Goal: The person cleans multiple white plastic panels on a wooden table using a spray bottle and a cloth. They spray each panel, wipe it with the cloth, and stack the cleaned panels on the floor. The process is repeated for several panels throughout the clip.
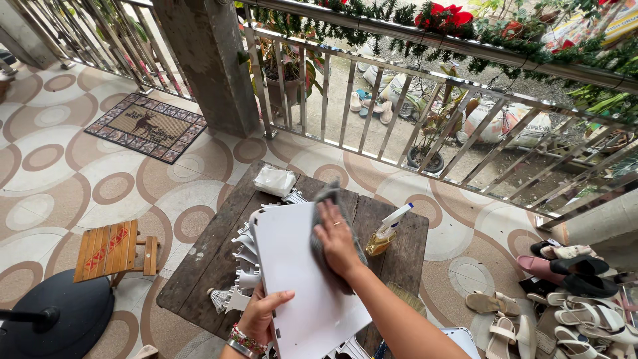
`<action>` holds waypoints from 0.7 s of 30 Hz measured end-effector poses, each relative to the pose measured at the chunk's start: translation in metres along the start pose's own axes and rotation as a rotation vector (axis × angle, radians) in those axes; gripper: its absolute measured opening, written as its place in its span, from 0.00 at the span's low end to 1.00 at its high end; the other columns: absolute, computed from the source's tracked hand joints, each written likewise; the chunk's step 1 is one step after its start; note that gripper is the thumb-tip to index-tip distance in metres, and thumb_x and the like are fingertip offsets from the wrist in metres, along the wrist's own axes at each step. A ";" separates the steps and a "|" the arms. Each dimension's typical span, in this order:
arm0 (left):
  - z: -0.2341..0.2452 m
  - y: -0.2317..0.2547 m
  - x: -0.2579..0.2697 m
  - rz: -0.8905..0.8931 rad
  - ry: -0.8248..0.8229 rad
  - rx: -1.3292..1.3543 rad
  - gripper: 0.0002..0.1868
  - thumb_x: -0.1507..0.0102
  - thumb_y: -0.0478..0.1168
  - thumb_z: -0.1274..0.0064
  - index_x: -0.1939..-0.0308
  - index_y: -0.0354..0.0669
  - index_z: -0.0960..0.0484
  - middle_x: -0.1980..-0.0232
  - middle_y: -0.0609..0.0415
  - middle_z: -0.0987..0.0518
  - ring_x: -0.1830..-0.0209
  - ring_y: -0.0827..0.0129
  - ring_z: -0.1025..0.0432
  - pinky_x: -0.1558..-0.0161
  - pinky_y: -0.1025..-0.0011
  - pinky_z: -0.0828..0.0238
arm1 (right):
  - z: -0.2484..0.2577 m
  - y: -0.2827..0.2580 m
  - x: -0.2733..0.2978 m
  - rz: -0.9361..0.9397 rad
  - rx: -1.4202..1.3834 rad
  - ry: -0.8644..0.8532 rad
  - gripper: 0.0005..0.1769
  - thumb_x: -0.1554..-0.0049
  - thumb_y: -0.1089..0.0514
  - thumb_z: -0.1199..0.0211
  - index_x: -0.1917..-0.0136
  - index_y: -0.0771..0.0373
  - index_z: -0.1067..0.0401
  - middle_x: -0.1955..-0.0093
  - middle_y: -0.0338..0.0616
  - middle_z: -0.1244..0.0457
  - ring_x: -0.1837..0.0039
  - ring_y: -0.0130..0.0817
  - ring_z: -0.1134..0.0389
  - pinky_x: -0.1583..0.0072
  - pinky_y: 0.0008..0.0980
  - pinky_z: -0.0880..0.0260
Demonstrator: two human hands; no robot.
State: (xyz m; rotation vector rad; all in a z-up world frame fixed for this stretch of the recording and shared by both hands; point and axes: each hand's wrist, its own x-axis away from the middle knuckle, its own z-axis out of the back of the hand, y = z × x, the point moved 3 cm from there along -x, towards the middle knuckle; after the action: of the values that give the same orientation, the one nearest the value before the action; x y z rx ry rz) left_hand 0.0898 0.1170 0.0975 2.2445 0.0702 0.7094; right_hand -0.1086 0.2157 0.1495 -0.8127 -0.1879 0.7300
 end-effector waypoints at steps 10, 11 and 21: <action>-0.011 0.014 0.016 0.155 -0.098 -0.033 0.40 0.54 0.27 0.41 0.36 0.42 0.30 0.55 0.49 0.19 0.56 0.59 0.23 0.55 0.58 0.21 | 0.003 -0.080 0.032 0.604 0.124 -0.329 0.32 0.33 0.43 0.56 0.17 0.47 0.49 0.12 0.41 0.59 0.12 0.41 0.65 0.17 0.48 0.70; -0.009 0.012 0.016 0.154 -0.097 -0.070 0.40 0.54 0.27 0.40 0.36 0.40 0.30 0.54 0.48 0.20 0.56 0.59 0.23 0.55 0.59 0.21 | 0.011 -0.083 0.019 0.526 0.097 -0.254 0.33 0.34 0.43 0.57 0.18 0.48 0.48 0.12 0.42 0.58 0.12 0.43 0.64 0.18 0.50 0.70; -0.008 0.029 0.023 0.126 -0.046 -0.218 0.45 0.56 0.26 0.44 0.33 0.42 0.34 0.52 0.49 0.17 0.55 0.62 0.20 0.54 0.64 0.20 | -0.004 -0.123 0.030 0.637 0.075 0.052 0.21 0.36 0.47 0.49 0.33 0.46 0.26 0.23 0.44 0.43 0.17 0.51 0.52 0.20 0.58 0.63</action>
State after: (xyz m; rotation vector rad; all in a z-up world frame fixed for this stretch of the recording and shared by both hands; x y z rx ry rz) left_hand 0.1001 0.1077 0.1327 2.0679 -0.1656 0.6966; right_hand -0.0208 0.1765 0.2318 -0.8224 0.1565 1.3029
